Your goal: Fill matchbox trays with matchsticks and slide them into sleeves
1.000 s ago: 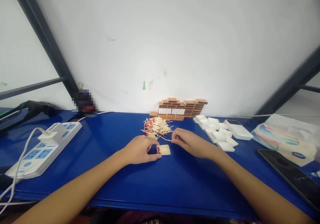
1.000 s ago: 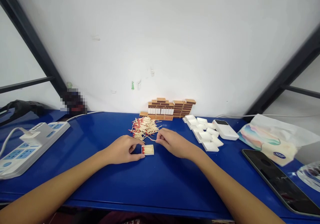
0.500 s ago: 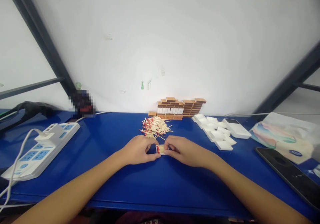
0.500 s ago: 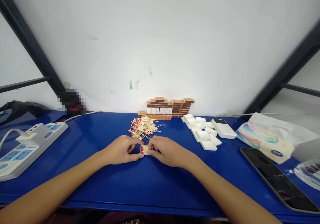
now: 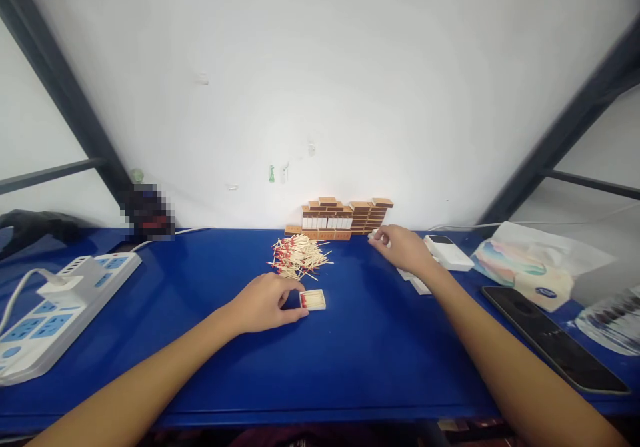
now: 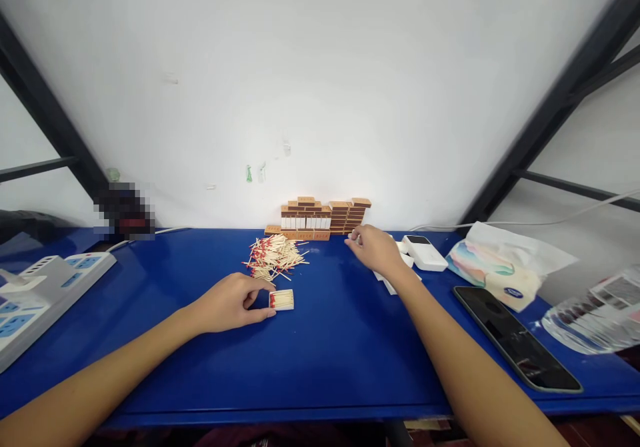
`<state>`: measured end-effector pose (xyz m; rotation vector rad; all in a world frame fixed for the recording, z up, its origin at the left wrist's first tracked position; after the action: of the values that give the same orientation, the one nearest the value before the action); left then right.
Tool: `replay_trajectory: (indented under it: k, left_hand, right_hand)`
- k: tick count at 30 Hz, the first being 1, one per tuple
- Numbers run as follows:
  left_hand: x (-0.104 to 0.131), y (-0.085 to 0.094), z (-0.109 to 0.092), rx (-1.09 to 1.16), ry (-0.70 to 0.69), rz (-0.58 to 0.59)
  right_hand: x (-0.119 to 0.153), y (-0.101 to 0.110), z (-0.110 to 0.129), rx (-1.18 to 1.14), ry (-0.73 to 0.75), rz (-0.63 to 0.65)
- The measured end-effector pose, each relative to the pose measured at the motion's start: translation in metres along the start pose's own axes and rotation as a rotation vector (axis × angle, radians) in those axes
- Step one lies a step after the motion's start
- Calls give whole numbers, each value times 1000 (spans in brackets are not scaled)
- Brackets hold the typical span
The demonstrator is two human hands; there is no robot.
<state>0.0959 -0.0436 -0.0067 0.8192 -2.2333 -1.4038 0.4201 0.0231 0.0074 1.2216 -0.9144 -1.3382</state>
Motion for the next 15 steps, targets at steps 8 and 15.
replay_trajectory:
  k: [8, 15]
  left_hand:
    - [0, -3, -1, 56, 21, -21]
    - [-2, -6, 2, 84, 81, -33]
  right_hand:
    - [-14, -8, -53, 71, -220, -30]
    - [-35, 3, -54, -314, -346, -260]
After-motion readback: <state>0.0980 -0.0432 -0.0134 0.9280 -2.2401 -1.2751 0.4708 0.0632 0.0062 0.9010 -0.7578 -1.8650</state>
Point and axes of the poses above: each hand's wrist, its own x-axis away from the middle knuckle, its own y-axis out of the back of the hand, z = x × y, the point moved 4 cm from there along -x, towards the middle knuckle, and after that the axes turned 10 degrees about z, right-handed, at the moved point
